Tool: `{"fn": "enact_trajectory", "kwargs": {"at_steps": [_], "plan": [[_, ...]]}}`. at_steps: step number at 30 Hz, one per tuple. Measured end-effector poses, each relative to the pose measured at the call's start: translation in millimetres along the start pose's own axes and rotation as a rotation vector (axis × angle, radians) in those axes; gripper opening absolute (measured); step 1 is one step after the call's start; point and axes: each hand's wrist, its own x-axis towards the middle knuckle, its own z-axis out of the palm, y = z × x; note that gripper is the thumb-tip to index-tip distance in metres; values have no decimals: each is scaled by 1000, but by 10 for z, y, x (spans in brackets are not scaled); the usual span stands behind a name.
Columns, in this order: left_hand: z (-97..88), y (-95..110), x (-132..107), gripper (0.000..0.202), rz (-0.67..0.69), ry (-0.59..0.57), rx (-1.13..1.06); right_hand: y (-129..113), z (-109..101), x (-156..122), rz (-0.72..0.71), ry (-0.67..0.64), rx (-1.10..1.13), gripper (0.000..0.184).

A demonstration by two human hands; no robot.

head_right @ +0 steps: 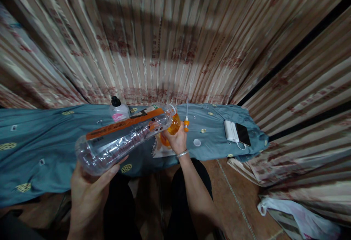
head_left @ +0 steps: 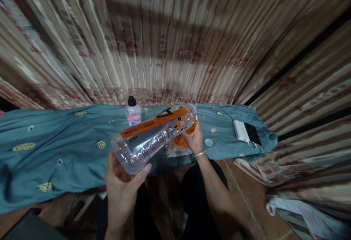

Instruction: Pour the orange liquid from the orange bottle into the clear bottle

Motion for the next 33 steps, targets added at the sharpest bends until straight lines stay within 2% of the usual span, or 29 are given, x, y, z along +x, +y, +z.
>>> {"fn": "enact_trajectory", "kwargs": {"at_steps": [26, 33], "plan": [[-5, -1, -7, 80, 14, -3, -4, 33, 15, 4, -6, 15, -33, 62], [5, 13, -11, 86, -1, 4, 29, 30, 12, 1, -21, 11, -26, 57]]}}
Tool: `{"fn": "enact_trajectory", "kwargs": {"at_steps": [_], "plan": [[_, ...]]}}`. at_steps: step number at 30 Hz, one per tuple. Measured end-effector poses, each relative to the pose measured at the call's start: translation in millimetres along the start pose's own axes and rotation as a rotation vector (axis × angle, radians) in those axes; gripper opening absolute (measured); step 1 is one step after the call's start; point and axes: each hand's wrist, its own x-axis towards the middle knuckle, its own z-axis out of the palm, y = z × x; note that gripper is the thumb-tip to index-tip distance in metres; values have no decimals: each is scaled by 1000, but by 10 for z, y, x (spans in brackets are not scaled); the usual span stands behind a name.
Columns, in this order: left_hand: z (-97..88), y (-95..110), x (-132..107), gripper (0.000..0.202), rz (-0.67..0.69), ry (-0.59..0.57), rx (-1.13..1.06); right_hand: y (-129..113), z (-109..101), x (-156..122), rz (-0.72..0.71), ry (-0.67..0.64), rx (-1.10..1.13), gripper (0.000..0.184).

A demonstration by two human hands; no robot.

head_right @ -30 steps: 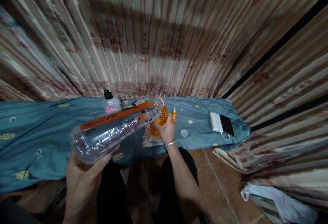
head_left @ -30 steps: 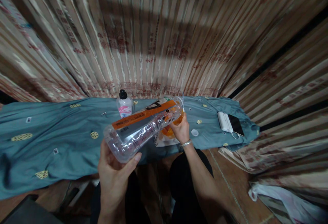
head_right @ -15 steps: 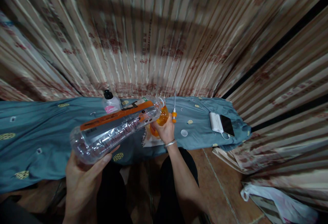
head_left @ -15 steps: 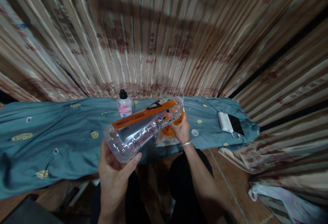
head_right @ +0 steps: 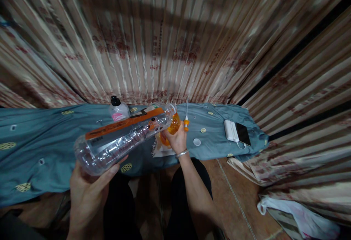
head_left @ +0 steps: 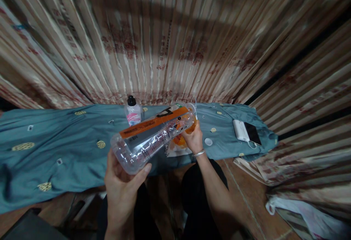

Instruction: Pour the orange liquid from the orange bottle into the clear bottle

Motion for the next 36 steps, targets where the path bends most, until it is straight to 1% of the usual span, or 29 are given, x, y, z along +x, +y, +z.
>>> {"fn": "enact_trajectory", "kwargs": {"at_steps": [4, 8, 13, 20, 27, 36], "plan": [[-11, -14, -5, 85, -14, 16, 6, -3, 2, 0, -8, 13, -4, 56], [-9, -9, -9, 84, -20, 24, -3, -21, 1, -3, 14, 9, -3, 57], [0, 8, -10, 84, -7, 2, -11, -52, -12, -5, 21, -3, -2, 56], [-6, -18, 1, 86, 1, -3, -27, -83, -20, -4, 38, -14, 34, 56], [-35, -48, 6, 84, 38, -18, -49, -73, -19, 1, 38, -13, 27, 58], [-20, -33, 3, 80, 32, -20, -61, -33, -13, 4, 24, -14, 29, 57]]}}
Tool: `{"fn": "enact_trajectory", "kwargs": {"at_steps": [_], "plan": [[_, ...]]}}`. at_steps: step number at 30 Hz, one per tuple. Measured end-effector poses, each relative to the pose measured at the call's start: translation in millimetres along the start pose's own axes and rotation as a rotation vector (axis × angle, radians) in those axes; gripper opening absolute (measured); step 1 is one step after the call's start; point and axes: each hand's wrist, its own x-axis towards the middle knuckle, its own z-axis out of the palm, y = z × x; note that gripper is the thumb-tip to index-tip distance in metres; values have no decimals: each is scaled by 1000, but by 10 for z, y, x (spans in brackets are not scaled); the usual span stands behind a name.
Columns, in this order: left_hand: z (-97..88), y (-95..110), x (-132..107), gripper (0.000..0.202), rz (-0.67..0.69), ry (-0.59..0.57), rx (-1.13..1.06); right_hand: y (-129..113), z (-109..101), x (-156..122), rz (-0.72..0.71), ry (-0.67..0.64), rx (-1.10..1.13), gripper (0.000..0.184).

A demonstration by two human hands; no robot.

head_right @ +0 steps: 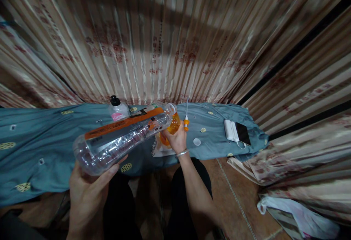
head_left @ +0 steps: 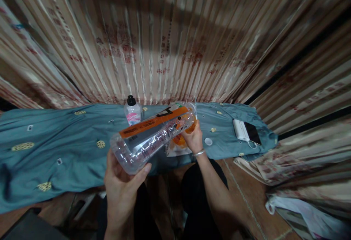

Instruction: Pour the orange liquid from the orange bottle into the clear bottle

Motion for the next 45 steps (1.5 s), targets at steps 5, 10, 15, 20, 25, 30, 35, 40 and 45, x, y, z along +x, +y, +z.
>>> {"fn": "enact_trajectory", "kwargs": {"at_steps": [5, 10, 15, 20, 25, 30, 35, 40, 45], "plan": [[16, 19, -2, 81, 1, -6, 10, 26, 8, 3, -6, 5, -10, 58], [25, 26, -1, 82, 1, -11, 9, 6, -2, 7, 7, -2, -15, 59], [22, 40, -7, 82, -5, -3, 15, -14, -8, 4, 5, -7, -22, 59], [15, 17, -4, 81, -4, -9, 16, -3, 1, 7, -4, -1, -15, 57], [12, 6, 5, 79, -6, -2, 27, -4, -2, 7, -5, 0, -13, 58], [13, 20, -4, 80, -5, -7, 34, -17, -13, 9, 14, -17, -20, 57], [19, 23, -9, 81, -19, 16, 62, -11, -5, 2, 15, -6, -31, 56], [28, 37, -13, 81, -31, 8, 72, -17, -3, -4, -4, -2, -9, 55], [28, 21, -6, 81, -20, 18, 60, -17, -12, 4, -3, -8, -11, 56]]}}
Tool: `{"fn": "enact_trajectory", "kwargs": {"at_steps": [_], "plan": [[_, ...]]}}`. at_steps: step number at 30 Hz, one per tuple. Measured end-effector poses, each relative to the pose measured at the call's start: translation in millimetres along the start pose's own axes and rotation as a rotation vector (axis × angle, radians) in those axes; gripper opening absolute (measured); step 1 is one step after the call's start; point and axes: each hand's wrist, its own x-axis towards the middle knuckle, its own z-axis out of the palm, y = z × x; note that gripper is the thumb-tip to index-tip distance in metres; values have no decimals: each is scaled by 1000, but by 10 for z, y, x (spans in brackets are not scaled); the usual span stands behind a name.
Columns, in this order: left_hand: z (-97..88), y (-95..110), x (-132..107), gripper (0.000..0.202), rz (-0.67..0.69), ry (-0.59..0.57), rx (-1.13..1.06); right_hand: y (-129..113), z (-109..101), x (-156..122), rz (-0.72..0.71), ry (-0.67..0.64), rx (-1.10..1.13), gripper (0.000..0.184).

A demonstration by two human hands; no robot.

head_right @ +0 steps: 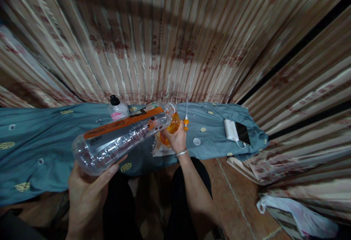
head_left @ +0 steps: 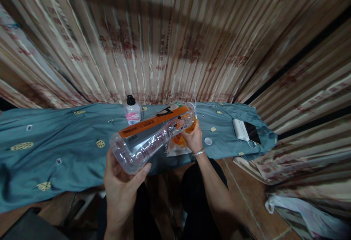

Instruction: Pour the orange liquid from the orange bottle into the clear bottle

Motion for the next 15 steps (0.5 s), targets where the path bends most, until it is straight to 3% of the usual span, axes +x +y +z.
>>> {"fn": "enact_trajectory", "kwargs": {"at_steps": [15], "plan": [[17, 31, 0, 79, 22, -11, -3, 35, 15, 1, -9, 11, -11, 57]]}}
